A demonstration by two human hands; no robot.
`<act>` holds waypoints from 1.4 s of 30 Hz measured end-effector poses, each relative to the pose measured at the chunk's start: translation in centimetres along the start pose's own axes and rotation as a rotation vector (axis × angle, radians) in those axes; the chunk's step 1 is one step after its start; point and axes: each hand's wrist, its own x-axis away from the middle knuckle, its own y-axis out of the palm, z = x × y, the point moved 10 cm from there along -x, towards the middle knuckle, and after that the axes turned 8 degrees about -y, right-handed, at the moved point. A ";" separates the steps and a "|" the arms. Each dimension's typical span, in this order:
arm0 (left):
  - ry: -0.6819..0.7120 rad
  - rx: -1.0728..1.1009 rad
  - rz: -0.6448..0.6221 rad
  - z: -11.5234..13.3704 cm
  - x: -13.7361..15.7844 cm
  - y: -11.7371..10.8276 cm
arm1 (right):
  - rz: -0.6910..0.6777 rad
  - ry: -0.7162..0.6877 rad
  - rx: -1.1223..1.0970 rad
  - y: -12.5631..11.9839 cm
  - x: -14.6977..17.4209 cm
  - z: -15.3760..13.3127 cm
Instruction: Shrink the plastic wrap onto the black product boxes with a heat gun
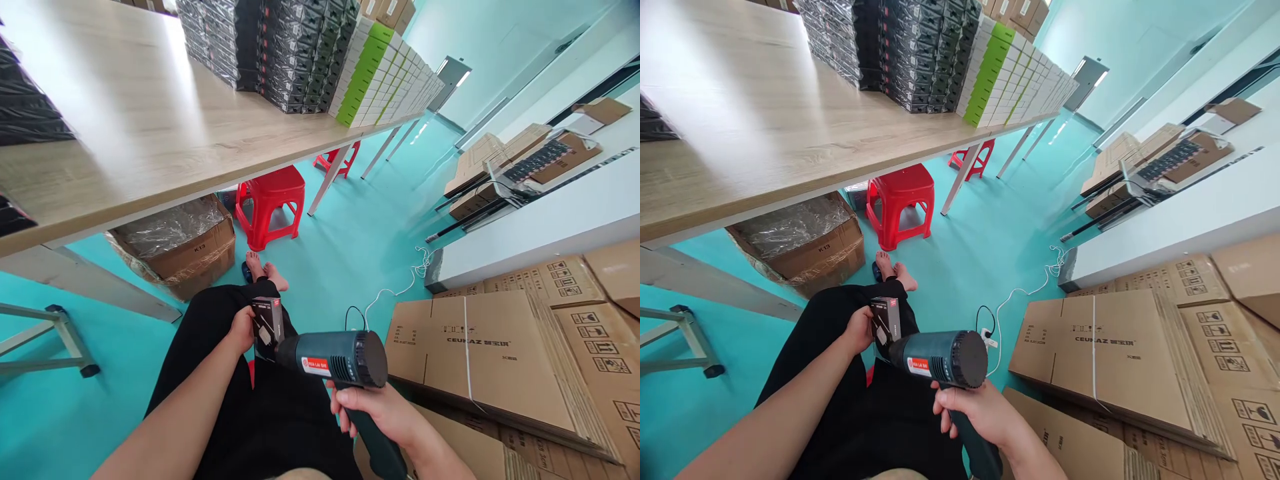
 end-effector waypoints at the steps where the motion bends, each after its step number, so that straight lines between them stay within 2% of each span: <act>1: -0.005 0.004 0.007 -0.1 -0.2 -0.1 | 0.009 0.019 0.005 -0.2 0.5 0.7; 6: -0.011 0.025 0.016 -0.2 -0.7 -0.3 | 0.118 0.049 -0.103 -0.9 1.7 3.0; 12: 0.061 0.041 -0.065 1.2 0.5 0.6 | 0.018 0.045 -0.261 -0.1 2.3 2.7; 14: 0.052 0.057 -0.163 1.6 1.3 1.6 | 0.012 0.057 -0.245 -0.7 2.5 2.2; 17: -0.080 0.081 -0.394 1.0 3.3 4.3 | 0.041 0.081 -0.219 -2.3 1.9 1.4; 20: -0.150 0.113 -0.592 0.7 5.6 6.6 | 0.130 -0.004 -0.212 -4.0 -0.6 -0.3; 22: -0.160 0.119 -0.638 0.6 6.3 7.2 | 0.189 -0.083 -0.224 -4.3 -2.8 -1.7; 24: -0.174 0.103 -0.622 0.3 6.3 7.0 | 0.220 -0.164 -0.247 -3.8 -4.8 -3.4; 26: -0.176 0.090 -0.569 0.2 5.9 6.4 | 0.177 -0.222 -0.233 -2.3 -6.0 -5.0; 28: -0.142 0.096 -0.489 0.5 5.3 5.4 | 0.036 -0.193 -0.152 0.0 -6.2 -5.9; 31: -0.069 0.122 -0.425 1.3 5.0 4.7 | -0.296 -0.085 0.092 3.5 -4.5 -5.7; 33: -0.046 0.132 -0.425 1.5 5.1 4.8 | -0.415 -0.055 0.217 4.1 -3.3 -5.4; 35: -0.052 0.127 -0.383 1.4 5.1 4.8 | -0.338 -0.070 0.181 3.1 -3.7 -5.6; 37: -0.066 0.119 -0.320 1.1 5.2 4.5 | -0.133 -0.120 0.037 0.9 -5.1 -6.2; 39: -0.083 0.118 -0.309 0.9 5.4 4.6 | 0.052 -0.166 -0.048 -1.5 -6.1 -6.4; 40: -0.083 0.122 -0.322 0.9 5.6 4.7 | 0.097 -0.171 -0.043 -2.4 -6.2 -6.2; 42: -0.060 0.133 -0.342 1.2 5.6 4.7 | 0.077 -0.128 0.022 -3.0 -5.8 -5.3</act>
